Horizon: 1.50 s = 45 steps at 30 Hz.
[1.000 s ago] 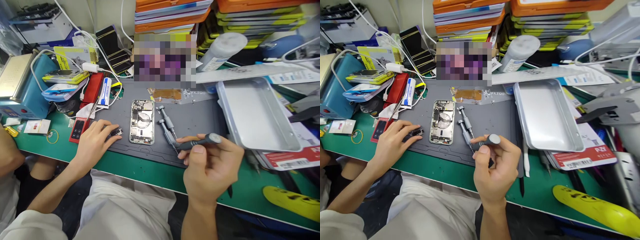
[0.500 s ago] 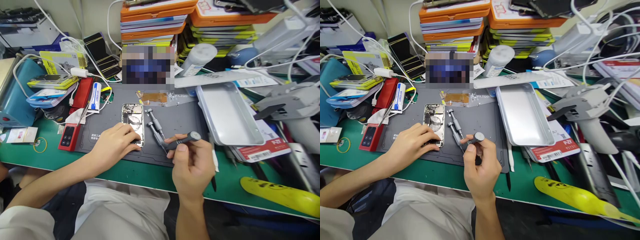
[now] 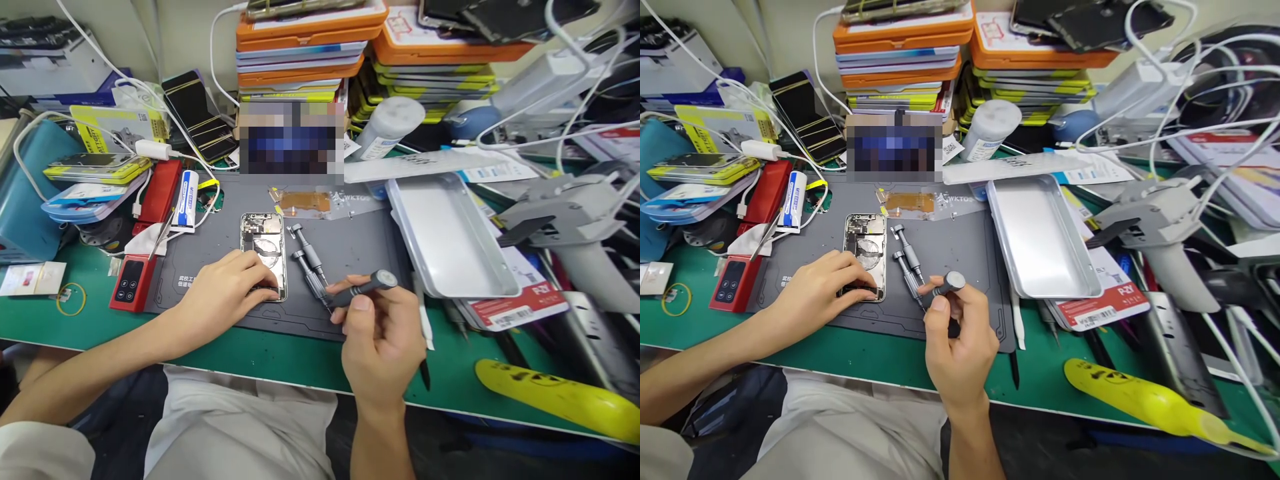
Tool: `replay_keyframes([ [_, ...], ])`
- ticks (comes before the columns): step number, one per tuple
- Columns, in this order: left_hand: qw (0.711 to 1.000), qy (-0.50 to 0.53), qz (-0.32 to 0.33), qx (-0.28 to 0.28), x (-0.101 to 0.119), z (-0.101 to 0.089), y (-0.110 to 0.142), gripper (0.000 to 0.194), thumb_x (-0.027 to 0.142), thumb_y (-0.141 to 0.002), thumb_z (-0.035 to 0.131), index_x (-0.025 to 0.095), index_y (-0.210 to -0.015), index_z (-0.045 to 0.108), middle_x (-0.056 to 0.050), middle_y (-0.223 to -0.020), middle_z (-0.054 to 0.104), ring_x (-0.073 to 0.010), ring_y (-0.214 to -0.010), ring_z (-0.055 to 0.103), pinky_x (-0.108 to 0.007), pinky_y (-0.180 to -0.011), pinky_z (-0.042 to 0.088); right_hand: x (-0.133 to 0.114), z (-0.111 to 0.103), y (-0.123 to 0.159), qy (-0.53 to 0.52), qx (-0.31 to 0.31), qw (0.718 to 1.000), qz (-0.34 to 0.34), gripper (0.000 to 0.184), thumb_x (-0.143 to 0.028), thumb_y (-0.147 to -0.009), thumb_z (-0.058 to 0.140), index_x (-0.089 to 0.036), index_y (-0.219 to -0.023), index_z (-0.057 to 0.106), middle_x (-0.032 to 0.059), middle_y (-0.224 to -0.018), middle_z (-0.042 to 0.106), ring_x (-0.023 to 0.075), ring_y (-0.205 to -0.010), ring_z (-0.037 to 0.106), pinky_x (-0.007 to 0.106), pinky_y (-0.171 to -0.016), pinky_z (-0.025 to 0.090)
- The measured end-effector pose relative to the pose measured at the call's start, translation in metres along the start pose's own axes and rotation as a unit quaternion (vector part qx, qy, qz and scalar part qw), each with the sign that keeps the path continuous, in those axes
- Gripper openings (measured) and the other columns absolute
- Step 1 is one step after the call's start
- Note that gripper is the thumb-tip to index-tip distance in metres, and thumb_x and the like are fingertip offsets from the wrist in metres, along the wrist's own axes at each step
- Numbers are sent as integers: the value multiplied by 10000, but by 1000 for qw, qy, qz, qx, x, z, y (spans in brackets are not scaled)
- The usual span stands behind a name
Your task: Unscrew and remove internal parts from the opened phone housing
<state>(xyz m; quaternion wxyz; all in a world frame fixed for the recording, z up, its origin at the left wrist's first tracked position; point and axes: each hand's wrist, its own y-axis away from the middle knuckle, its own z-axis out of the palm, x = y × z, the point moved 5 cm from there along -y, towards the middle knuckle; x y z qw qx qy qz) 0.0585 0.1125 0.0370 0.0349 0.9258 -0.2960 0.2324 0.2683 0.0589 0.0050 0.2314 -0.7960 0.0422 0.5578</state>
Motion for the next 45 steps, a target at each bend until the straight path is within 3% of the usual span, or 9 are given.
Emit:
replay_keyframes([
  [7,994,-90,54,28,10,-4,2,114,327,-1048,702,217,-1063,727,-8,-1011,730,-198,-899,632,-328,-745,490,0,1,-1,1,-6,1000,5,188,-308,-1044,603,-213,-1189,675,32,-962,791,98,-585,660,242,-560,556],
  [12,966,-185,165,77,28,-10,13,188,321,-1104,604,175,-1160,708,-32,-1035,745,-193,-838,625,-349,-681,478,0,1,-1,4,-8,1000,-3,184,-310,-1053,593,-216,-1190,673,26,-960,796,91,-587,654,227,-570,548],
  [17,929,-266,244,88,31,-1,31,336,321,-1096,625,58,-1295,686,-100,-1147,767,-184,-820,635,-359,-623,480,1,3,-2,17,-1,1000,-2,195,-328,-1051,593,-207,-1183,670,30,-945,795,97,-548,633,246,-553,547],
  [23,920,-279,264,75,25,8,38,360,196,-1076,611,-4,-1373,642,-146,-1192,756,-159,-746,640,-338,-588,511,3,3,-2,17,7,1000,-14,200,-313,-1037,609,-211,-1198,669,32,-940,792,110,-579,663,241,-534,554],
  [26,917,-277,283,56,24,5,32,302,71,-1041,559,15,-1314,676,-108,-1052,754,-142,-682,632,-310,-537,492,5,3,-1,10,17,1000,-24,197,-308,-1027,617,-206,-1189,664,40,-939,793,127,-603,690,245,-513,551],
  [29,918,-263,287,74,24,-1,27,239,76,-1041,554,44,-1209,721,-60,-903,720,-140,-635,613,-306,-485,447,4,4,-2,-3,19,999,-37,177,-300,-1017,628,-204,-1161,663,36,-923,789,124,-580,678,236,-480,524],
  [36,918,-231,297,123,15,0,25,167,79,-1030,575,74,-1084,734,-55,-881,720,-137,-619,589,-307,-479,436,-13,-1,-20,-90,45,995,-16,99,-304,-996,665,-221,-1041,636,15,-854,779,100,-449,575,229,-393,407],
  [41,915,-246,293,127,15,2,26,125,112,-1029,601,90,-1033,724,-48,-849,683,-127,-606,562,-303,-466,393,-35,13,-59,-109,-53,992,32,270,-353,-988,678,-311,-1244,601,1,-846,784,140,-421,575,270,-366,394],
  [45,905,-278,294,133,18,1,30,160,117,-1018,602,79,-1074,747,-80,-937,728,-130,-622,577,-299,-466,404,-56,39,-88,-122,-116,986,-14,434,-329,-1012,647,-328,-1417,492,-26,-885,769,113,-464,592,258,-408,437],
])
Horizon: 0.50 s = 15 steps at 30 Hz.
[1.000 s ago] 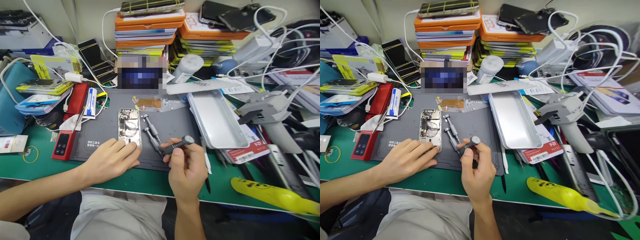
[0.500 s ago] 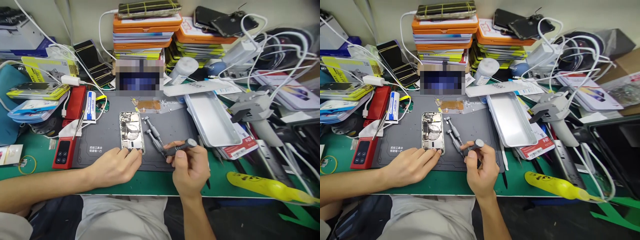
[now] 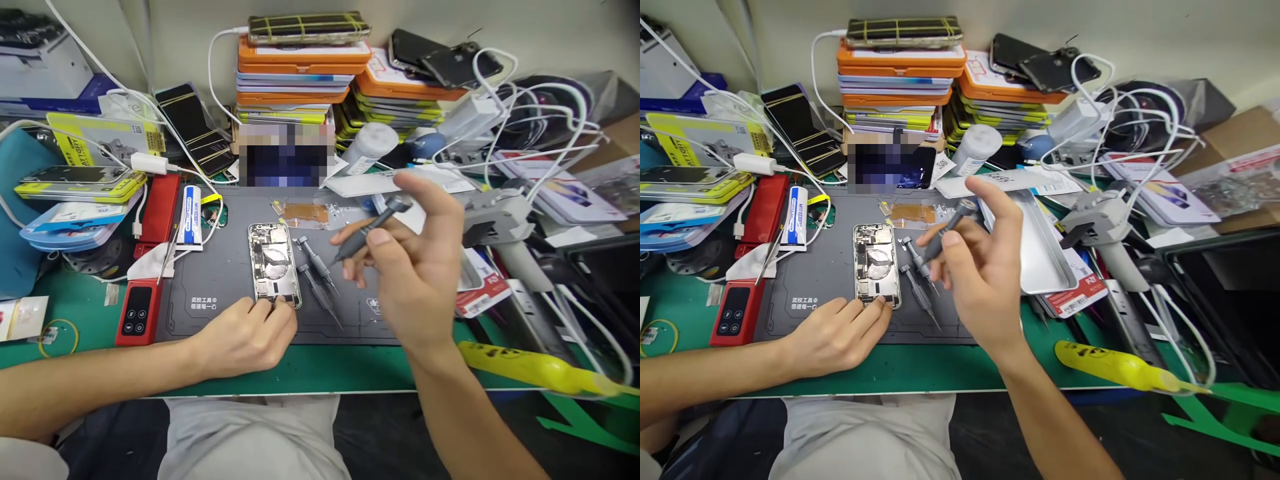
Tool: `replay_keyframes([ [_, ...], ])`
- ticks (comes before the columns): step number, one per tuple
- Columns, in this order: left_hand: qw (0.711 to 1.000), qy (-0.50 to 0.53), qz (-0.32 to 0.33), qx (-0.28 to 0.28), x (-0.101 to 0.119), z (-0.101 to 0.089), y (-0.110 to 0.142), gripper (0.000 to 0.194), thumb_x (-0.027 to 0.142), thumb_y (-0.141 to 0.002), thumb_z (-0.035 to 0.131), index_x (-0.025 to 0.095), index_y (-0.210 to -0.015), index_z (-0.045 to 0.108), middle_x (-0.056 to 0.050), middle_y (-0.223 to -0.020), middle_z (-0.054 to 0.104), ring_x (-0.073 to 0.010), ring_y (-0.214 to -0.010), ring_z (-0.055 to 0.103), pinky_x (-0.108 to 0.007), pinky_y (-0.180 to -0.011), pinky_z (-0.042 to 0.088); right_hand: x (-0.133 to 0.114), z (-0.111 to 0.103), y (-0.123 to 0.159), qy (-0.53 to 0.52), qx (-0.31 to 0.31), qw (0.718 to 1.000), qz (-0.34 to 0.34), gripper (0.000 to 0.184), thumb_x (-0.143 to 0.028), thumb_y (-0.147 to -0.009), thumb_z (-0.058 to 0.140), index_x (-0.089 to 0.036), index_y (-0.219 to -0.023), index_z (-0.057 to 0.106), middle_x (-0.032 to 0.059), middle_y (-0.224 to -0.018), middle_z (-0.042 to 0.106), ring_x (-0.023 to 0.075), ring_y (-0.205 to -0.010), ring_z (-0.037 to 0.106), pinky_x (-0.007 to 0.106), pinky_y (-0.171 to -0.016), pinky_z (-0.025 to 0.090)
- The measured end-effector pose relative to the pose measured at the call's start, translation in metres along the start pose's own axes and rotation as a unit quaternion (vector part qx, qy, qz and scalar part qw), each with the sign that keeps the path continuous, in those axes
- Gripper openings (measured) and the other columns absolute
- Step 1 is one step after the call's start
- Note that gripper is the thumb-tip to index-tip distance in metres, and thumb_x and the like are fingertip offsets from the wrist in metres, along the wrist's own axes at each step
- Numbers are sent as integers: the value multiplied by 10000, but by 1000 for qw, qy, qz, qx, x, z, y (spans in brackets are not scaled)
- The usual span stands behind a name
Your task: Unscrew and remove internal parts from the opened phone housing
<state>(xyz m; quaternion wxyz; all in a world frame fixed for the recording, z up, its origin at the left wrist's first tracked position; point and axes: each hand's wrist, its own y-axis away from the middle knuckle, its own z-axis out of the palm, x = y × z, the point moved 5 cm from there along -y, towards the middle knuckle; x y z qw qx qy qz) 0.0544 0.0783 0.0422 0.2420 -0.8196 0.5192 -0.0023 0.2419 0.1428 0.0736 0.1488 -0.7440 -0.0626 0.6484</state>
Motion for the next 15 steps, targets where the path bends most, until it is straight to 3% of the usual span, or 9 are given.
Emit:
replay_keyframes([
  [4,1000,-13,7,-5,1,-1,2,230,114,-1008,601,65,-1167,760,-95,-1031,766,-120,-617,592,-284,-470,426,2,21,-15,44,-30,997,-54,417,-375,-1039,604,-310,-1432,481,-20,-946,757,100,-525,606,274,-469,495],
  [9,1000,1,25,3,3,-1,6,286,157,-1018,590,57,-1241,737,-144,-1068,799,-124,-593,614,-264,-471,441,26,33,-4,37,-44,998,-41,298,-397,-1036,577,-325,-1284,429,-2,-1002,771,159,-633,717,321,-500,564],
  [12,999,11,35,11,5,-3,9,282,186,-1031,548,65,-1190,746,-196,-1063,811,-141,-592,636,-259,-476,451,28,40,8,9,-75,995,-73,241,-288,-1040,558,-322,-1213,393,8,-1066,798,197,-855,805,383,-677,668],
  [15,999,16,41,9,5,-4,9,295,210,-1035,538,61,-1161,759,-228,-1070,812,-157,-616,670,-254,-474,459,22,50,18,15,-135,984,-117,233,-168,-1033,548,-293,-1196,439,49,-1180,807,218,-1103,805,474,-934,672],
])
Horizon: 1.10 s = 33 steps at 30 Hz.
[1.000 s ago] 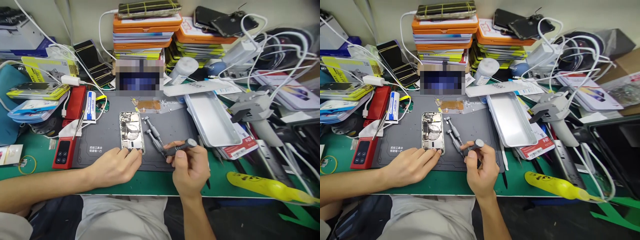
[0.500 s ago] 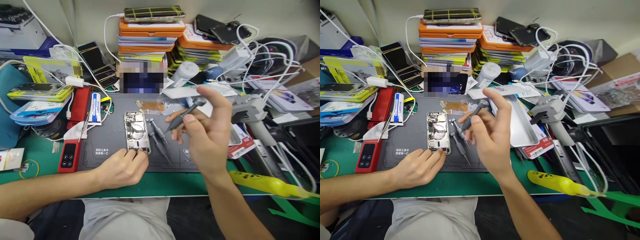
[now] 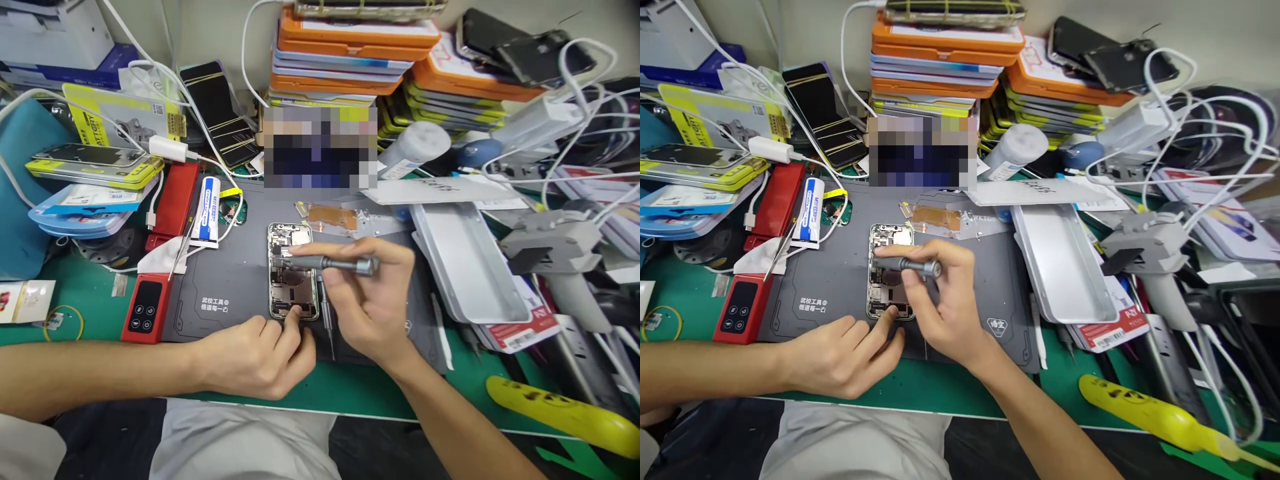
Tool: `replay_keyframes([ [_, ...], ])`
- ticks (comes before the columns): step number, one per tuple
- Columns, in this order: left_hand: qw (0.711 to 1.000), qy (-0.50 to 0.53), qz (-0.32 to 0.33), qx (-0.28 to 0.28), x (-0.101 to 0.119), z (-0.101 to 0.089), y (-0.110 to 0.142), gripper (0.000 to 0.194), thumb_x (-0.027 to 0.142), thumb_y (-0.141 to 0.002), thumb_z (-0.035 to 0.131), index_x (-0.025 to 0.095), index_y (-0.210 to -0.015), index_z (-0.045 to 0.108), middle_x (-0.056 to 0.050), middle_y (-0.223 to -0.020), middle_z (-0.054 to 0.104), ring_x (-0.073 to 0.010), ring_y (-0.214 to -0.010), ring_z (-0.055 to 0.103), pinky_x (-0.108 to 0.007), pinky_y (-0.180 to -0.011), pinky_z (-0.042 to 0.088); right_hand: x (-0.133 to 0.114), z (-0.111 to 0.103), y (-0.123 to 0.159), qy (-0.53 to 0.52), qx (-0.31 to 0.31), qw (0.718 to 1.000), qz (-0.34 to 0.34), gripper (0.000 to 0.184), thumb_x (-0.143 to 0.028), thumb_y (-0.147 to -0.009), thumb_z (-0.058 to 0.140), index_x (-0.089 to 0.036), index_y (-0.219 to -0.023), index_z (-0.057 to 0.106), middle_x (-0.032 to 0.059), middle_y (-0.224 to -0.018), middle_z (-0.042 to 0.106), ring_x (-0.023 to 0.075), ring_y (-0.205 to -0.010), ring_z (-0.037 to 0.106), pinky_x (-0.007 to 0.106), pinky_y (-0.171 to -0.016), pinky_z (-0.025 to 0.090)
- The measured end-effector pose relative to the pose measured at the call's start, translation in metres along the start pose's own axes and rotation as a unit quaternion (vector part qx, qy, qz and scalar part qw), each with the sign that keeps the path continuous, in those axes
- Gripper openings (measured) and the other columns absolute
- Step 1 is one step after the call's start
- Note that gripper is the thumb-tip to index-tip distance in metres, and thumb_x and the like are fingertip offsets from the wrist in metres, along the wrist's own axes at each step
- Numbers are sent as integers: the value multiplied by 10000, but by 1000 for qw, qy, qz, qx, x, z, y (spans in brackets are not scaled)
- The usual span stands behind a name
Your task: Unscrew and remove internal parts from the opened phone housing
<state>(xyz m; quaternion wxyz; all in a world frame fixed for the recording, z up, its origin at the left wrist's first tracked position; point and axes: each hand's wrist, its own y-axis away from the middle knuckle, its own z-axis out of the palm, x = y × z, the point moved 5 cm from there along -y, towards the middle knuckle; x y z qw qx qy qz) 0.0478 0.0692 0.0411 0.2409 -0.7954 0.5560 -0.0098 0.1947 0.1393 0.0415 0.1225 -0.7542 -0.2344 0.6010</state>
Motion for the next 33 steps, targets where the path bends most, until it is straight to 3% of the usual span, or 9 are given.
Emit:
replay_keyframes([
  [4,1000,16,-6,16,-2,-1,0,284,220,-1020,583,47,-1151,766,-183,-960,810,-158,-603,677,-252,-467,470,-3,15,4,72,-109,991,-21,279,-56,-1009,551,-268,-1191,543,74,-1307,791,214,-1279,746,455,-1030,647],
  [7,999,18,-12,29,-4,-2,0,269,197,-1014,572,43,-1121,765,-155,-890,795,-157,-592,673,-252,-459,464,-4,19,6,96,-125,986,-50,294,-15,-998,538,-259,-1157,579,76,-1321,791,194,-1281,745,410,-1039,647],
  [11,999,29,-19,22,-5,-1,1,277,189,-1013,561,40,-1136,759,-141,-900,799,-154,-577,666,-263,-456,461,-1,19,7,89,-102,990,-39,289,-29,-998,564,-259,-1171,589,73,-1318,794,198,-1275,750,372,-1018,652],
  [15,998,38,-48,30,-6,0,1,273,257,-1040,608,51,-1152,747,-157,-1035,823,-149,-584,668,-280,-456,465,-1,3,4,9,15,1000,-8,263,-103,-1010,615,-274,-1208,583,57,-1207,818,228,-1184,786,438,-1015,652],
  [17,995,50,-74,36,-8,-1,0,261,291,-1055,624,67,-1107,746,-136,-1056,828,-150,-568,653,-300,-444,458,2,-8,2,-47,87,995,14,240,-149,-1023,616,-282,-1220,581,36,-1101,825,219,-1088,802,406,-924,671],
  [20,991,83,-102,-1,-15,-1,-2,155,232,-1043,647,103,-1078,725,-85,-1113,827,-159,-560,648,-339,-457,471,10,-20,-2,-116,142,981,57,289,-213,-1037,592,-303,-1309,556,12,-991,803,175,-804,785,289,-629,641],
  [22,986,112,-116,-31,-22,0,-4,138,231,-1062,623,128,-1097,708,-35,-1071,824,-168,-550,655,-361,-462,467,17,-23,-4,-154,134,975,87,343,-252,-1045,565,-323,-1378,526,2,-966,775,133,-595,700,252,-488,577],
  [24,980,149,-122,-51,-30,1,-5,190,267,-1115,543,152,-1099,694,21,-918,800,-172,-539,666,-368,-462,451,21,-22,-5,-186,111,970,110,360,-291,-1055,542,-335,-1411,514,-6,-947,742,103,-496,620,242,-444,552],
  [33,977,172,-118,-44,-43,4,-5,274,348,-1167,455,179,-1060,643,78,-781,727,-131,-552,703,-348,-442,334,16,-8,1,-227,37,952,203,495,-360,-1002,706,-331,-1469,542,-42,-792,668,78,-452,476,180,-315,414],
])
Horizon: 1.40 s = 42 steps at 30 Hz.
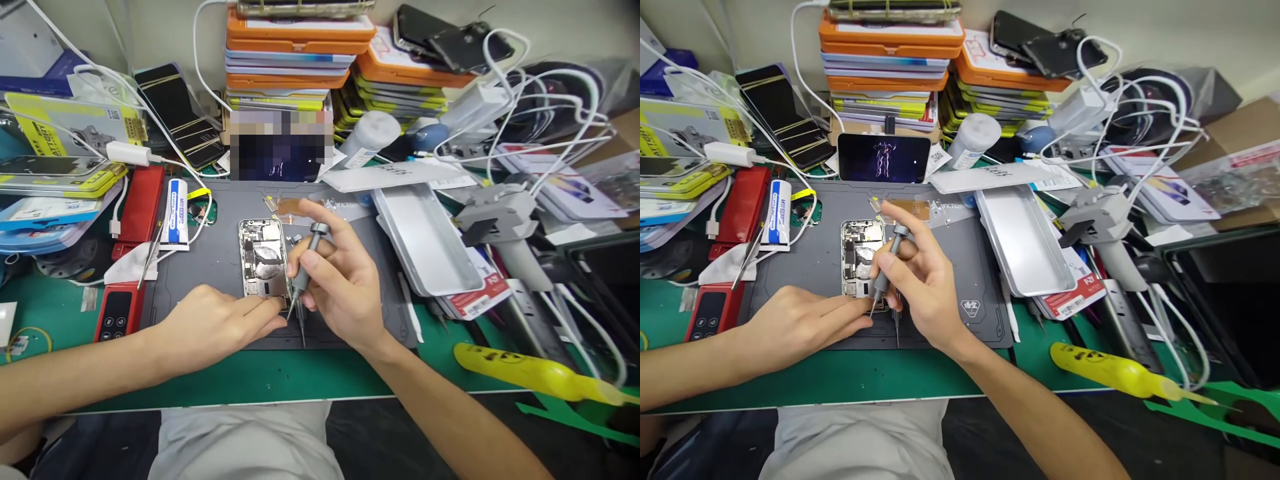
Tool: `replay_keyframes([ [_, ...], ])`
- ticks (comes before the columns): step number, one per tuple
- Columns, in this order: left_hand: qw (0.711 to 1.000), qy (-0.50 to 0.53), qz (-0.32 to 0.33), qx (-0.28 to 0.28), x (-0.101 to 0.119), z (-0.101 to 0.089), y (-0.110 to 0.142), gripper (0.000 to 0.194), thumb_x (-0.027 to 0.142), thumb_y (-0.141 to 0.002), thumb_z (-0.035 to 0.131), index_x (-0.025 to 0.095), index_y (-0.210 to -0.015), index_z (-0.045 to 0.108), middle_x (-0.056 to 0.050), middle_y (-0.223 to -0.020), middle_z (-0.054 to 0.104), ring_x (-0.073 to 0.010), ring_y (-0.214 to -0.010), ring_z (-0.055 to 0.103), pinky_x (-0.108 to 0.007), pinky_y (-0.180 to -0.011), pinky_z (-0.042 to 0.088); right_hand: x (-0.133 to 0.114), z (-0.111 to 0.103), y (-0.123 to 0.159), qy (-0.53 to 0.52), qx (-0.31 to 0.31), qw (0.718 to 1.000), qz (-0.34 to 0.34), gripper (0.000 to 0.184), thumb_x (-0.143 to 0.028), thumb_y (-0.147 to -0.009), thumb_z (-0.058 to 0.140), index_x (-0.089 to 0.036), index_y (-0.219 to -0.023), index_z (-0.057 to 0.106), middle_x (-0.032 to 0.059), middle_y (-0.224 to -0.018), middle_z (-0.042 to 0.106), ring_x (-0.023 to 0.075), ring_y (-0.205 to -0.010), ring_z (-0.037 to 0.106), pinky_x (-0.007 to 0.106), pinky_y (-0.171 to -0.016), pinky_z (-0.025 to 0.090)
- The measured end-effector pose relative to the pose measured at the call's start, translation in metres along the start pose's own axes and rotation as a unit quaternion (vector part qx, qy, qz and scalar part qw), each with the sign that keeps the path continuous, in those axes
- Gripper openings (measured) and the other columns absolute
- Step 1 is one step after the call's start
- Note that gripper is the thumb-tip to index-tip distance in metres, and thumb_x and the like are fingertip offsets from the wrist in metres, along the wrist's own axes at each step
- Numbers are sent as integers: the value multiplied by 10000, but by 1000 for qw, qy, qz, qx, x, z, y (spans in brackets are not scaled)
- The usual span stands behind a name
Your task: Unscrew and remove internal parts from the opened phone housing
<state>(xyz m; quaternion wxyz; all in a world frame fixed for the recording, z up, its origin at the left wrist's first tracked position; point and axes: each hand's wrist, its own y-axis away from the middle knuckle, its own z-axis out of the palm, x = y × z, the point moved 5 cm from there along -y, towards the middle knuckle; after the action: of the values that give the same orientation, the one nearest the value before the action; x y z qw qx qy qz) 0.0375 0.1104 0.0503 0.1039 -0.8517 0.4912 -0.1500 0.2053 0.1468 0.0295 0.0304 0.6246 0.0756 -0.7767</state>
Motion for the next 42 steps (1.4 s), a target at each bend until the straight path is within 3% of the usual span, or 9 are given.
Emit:
replay_keyframes([
  [18,1000,5,11,0,1,-1,-4,291,289,-1162,465,177,-979,662,76,-753,714,-115,-555,687,-329,-472,384,7,1,2,9,24,998,60,429,-405,-1022,692,-357,-1421,541,-37,-821,654,87,-467,488,225,-352,449],
  [24,1000,7,10,-11,1,-2,-2,264,282,-1173,442,167,-1068,656,68,-816,756,-106,-600,715,-315,-473,391,13,-1,-1,25,-4,999,19,440,-409,-1034,665,-375,-1450,527,-45,-826,680,91,-432,503,234,-329,449],
  [30,1000,-1,8,-7,2,-1,-3,290,267,-1170,436,183,-979,638,78,-755,715,-102,-556,680,-332,-450,360,14,-2,-2,27,-4,999,24,457,-415,-1031,672,-350,-1461,532,-50,-822,691,80,-390,489,239,-319,458],
  [42,1000,0,5,3,2,-3,-3,277,254,-1158,457,174,-983,656,78,-766,723,-117,-546,681,-358,-434,374,12,0,-1,15,-15,1000,20,452,-392,-1036,672,-345,-1462,526,-53,-832,689,74,-409,507,225,-336,483],
])
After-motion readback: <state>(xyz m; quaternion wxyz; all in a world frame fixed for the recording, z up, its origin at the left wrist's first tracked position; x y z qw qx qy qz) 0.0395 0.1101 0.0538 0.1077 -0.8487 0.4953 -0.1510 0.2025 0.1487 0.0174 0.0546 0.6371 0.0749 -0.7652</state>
